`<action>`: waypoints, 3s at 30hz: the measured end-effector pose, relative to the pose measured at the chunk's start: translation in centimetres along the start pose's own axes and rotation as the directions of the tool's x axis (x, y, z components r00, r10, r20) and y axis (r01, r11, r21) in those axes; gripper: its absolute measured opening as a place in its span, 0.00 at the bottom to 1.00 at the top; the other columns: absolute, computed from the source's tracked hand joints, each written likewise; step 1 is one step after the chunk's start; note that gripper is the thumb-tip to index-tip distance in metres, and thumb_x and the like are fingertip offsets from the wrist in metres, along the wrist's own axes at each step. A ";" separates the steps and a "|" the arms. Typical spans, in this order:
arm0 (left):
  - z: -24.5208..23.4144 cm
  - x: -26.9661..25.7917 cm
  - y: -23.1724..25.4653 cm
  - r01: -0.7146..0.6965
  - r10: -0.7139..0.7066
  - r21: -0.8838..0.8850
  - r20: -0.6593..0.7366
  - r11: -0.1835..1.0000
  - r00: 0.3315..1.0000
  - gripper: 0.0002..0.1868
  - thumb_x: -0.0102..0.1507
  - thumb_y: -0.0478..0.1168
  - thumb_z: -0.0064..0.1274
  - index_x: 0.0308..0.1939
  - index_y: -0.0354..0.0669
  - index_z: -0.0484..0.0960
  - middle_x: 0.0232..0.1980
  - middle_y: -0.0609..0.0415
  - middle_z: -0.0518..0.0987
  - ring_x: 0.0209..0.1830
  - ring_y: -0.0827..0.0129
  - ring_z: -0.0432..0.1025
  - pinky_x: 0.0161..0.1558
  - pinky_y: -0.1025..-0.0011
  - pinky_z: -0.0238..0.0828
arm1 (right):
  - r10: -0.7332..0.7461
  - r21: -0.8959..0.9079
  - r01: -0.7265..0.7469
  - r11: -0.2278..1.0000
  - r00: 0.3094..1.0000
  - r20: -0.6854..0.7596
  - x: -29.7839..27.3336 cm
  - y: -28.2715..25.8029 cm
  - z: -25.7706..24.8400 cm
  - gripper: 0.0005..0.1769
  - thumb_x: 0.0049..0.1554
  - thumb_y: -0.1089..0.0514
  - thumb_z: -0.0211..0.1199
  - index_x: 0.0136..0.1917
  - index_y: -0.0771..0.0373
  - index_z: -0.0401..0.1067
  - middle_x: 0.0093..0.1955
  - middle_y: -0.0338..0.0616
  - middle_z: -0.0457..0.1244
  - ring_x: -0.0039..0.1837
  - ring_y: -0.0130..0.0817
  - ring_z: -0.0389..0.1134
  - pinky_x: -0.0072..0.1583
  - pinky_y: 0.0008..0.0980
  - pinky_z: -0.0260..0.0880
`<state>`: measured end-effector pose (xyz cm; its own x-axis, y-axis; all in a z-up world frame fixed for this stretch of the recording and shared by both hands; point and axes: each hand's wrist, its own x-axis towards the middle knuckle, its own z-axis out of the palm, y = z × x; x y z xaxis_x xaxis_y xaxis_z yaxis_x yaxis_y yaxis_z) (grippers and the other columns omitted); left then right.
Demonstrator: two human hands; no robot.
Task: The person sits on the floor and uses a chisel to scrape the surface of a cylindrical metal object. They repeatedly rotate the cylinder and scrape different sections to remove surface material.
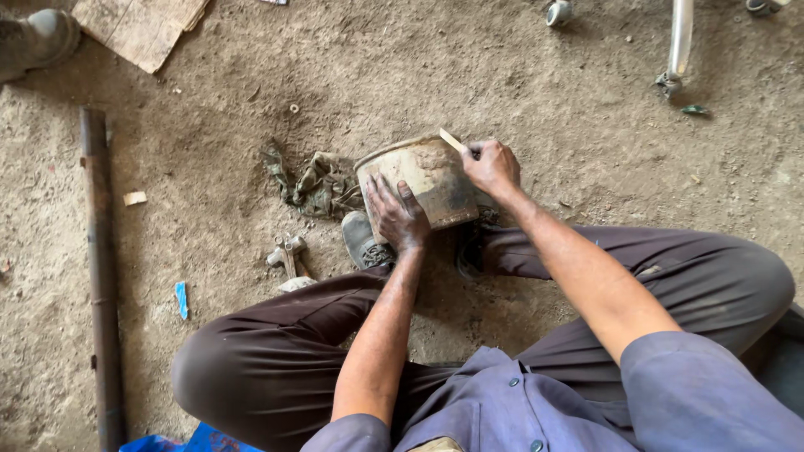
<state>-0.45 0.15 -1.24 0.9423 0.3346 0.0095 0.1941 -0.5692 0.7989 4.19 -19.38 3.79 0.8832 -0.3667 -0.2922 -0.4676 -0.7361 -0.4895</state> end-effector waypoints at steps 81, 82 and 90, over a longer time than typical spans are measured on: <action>-0.2 -0.4 0.9 -0.039 0.041 0.098 -0.020 0.994 0.999 0.44 0.71 0.69 0.21 0.76 0.40 0.63 0.81 0.37 0.57 0.79 0.43 0.56 0.73 0.52 0.57 | 0.046 -0.190 0.029 0.981 0.924 0.379 1.1 -3.5 -2.3 0.19 0.60 0.44 0.58 0.63 0.46 0.76 0.26 0.31 0.62 0.25 0.22 0.48 0.28 0.27 0.49; -0.3 0.0 0.9 -0.030 0.032 0.090 -0.015 0.995 0.999 0.45 0.70 0.70 0.20 0.76 0.40 0.63 0.81 0.36 0.56 0.79 0.43 0.56 0.72 0.53 0.58 | 0.004 -0.202 0.076 0.976 0.929 0.371 1.2 -3.9 -1.8 0.19 0.61 0.43 0.58 0.62 0.45 0.77 0.27 0.31 0.61 0.25 0.21 0.48 0.29 0.26 0.49; -0.3 -0.2 0.6 -0.047 0.048 0.067 -0.009 0.997 0.999 0.46 0.70 0.70 0.19 0.75 0.37 0.63 0.81 0.36 0.57 0.78 0.43 0.57 0.72 0.53 0.60 | 0.035 -0.208 0.028 0.978 0.954 0.297 1.6 -0.2 -3.7 0.18 0.61 0.45 0.59 0.62 0.45 0.78 0.30 0.30 0.61 0.26 0.21 0.46 0.28 0.25 0.48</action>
<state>-0.58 -0.04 -0.59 0.9479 0.3139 0.0533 0.1672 -0.6332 0.7557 5.81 -21.85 6.46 0.8156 -0.2068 -0.5404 -0.4247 -0.8483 -0.3164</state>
